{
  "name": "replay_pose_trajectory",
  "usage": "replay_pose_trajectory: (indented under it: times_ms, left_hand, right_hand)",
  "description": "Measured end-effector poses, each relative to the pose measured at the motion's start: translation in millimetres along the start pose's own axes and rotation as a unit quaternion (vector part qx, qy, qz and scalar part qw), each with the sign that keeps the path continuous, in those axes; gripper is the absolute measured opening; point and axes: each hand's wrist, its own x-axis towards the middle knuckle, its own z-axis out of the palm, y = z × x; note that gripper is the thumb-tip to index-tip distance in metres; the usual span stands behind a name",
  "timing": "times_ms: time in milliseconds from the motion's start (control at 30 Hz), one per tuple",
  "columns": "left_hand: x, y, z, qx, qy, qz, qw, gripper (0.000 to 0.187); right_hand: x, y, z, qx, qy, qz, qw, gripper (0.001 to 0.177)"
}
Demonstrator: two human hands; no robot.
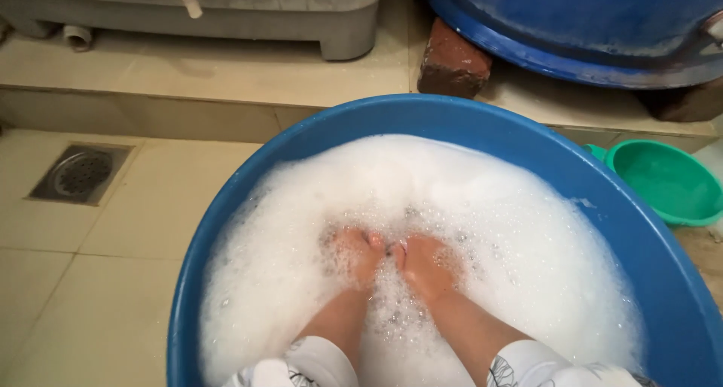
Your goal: Hand washing a pink patterned shirt and a brown towel in basins of soapy water.
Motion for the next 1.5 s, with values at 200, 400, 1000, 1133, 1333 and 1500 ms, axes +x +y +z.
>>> replay_pose_trajectory:
  times_ms: [200, 400, 1000, 1133, 1333, 1500]
  left_hand:
    - [150, -148, 105, -0.190, 0.012, -0.009, 0.982, 0.066]
    - [221, -255, 124, -0.240, -0.207, -0.011, 0.948, 0.077]
    - [17, 69, -77, -0.460, -0.222, 0.052, 0.858, 0.058]
    - [-17, 108, -138, -0.228, -0.217, 0.156, 0.936, 0.049]
    - [-9, 89, -121, 0.190, -0.222, 0.228, 0.929, 0.049]
    - [-49, 52, -64, 0.355, -0.082, 0.180, 0.914, 0.054]
  right_hand:
    - [-88, -38, -120, 0.260, -0.084, -0.004, 0.962, 0.086]
    - [-18, 75, -127, 0.230, -0.155, 0.063, 0.959, 0.058]
    - [-135, -67, -278, 0.514, -0.260, -0.031, 0.817, 0.045]
    - [-174, -106, -311, 0.124, -0.141, 0.064, 0.980, 0.042]
    - [-96, -61, -243, -0.078, -0.071, -0.127, 0.986, 0.026]
    - [-137, -67, -151, -0.054, 0.044, -0.150, 0.986, 0.035]
